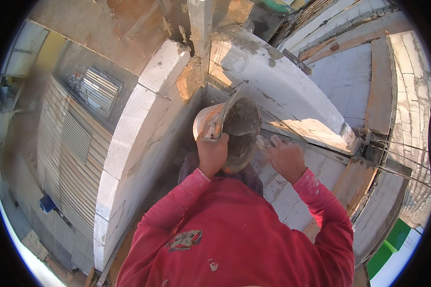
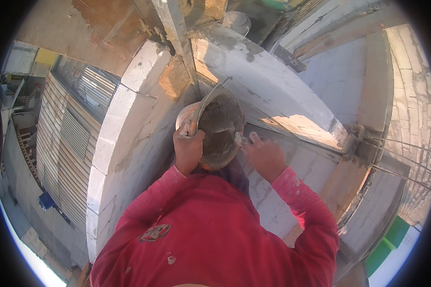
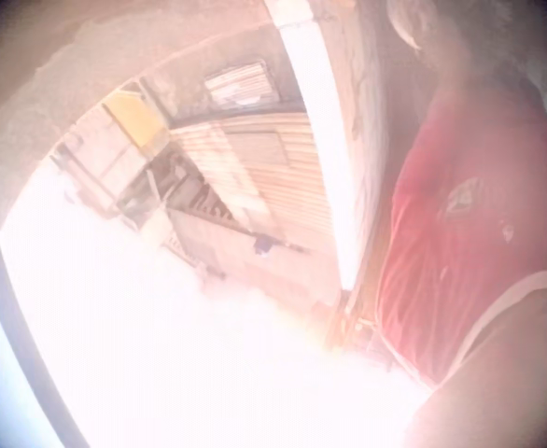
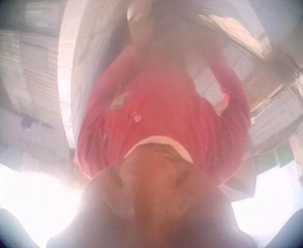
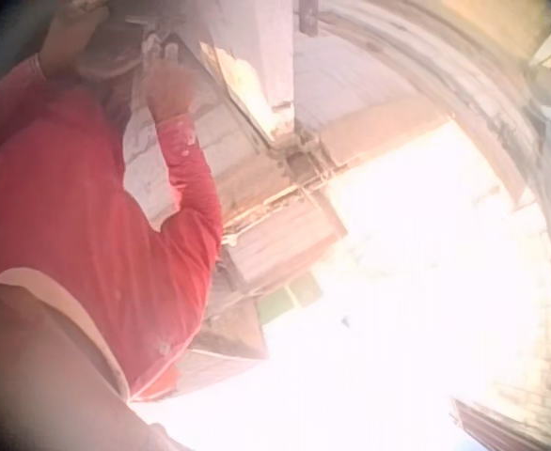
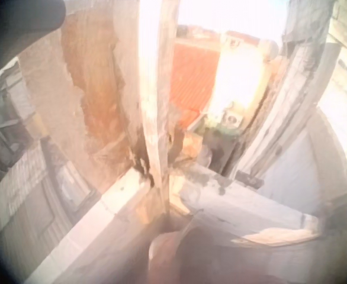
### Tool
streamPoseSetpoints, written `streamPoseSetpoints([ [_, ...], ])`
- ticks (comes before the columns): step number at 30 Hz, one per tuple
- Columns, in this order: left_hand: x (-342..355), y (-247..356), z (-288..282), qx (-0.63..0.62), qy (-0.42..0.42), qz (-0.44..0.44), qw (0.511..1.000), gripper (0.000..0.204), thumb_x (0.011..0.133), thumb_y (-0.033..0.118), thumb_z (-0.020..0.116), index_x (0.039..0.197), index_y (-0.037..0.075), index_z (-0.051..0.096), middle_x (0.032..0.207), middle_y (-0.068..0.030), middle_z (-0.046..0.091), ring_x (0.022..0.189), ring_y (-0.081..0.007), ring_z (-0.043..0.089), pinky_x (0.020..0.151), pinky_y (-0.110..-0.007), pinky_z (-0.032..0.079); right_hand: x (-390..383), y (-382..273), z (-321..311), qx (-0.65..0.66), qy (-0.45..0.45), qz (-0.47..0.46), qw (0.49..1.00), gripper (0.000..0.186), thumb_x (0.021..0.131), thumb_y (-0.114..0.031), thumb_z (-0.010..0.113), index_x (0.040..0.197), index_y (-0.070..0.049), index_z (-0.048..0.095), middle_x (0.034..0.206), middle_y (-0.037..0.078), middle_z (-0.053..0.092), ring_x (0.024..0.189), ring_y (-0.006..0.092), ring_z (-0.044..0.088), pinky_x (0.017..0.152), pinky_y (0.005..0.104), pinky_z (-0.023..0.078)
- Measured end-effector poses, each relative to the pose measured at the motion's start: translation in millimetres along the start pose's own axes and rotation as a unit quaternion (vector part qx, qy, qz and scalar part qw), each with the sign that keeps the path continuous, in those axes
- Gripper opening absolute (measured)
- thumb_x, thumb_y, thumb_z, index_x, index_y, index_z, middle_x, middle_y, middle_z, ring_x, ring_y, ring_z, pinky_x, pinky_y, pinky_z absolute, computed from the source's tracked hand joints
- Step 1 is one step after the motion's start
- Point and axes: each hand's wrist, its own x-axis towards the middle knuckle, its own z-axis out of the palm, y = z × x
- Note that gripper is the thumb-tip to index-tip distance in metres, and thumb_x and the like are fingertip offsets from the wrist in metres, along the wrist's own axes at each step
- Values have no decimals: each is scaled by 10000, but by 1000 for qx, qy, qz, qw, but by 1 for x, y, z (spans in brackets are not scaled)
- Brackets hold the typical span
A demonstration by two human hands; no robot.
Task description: The person installs white tiles on a wall using a hammer and trowel. They place tiles, tap them into position, and apply mortar between tiles. The person also retrieves nails from a bucket and uses a trowel to spread mortar.
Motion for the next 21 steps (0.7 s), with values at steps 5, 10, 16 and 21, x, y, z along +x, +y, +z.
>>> streamPoseSetpoints([
  [5,-1,1,34,5,-11,-27,1000,285,859,-29,596,1138,-25,657,789,21,611,633,-40,523,538,-249,424,15,2,19,-55,15,17,998,214,939,-248,618,1098,-126,693,1167,118,660,745,274,697,636,417,552],
  [10,22,-23,30,-43,-6,33,999,344,832,-21,603,1165,7,684,822,14,641,642,-38,517,560,-230,406,-14,15,15,-74,-21,-41,996,265,928,-236,638,1160,-119,692,1168,144,657,736,281,695,634,420,552],
  [16,24,-28,45,76,17,260,963,381,833,-25,606,1205,-17,686,875,-5,660,683,-63,542,589,-237,421,5,27,18,-89,38,27,995,261,915,-254,678,1138,-125,720,1197,172,652,707,306,710,624,428,570],
  [21,10,1,31,-7,-4,81,997,272,799,-20,626,1065,-30,683,1031,-137,697,1083,-255,596,989,-371,400,-17,8,-12,-130,18,-3,991,303,922,-249,662,1209,-154,684,1069,114,623,791,276,678,643,411,557],
])
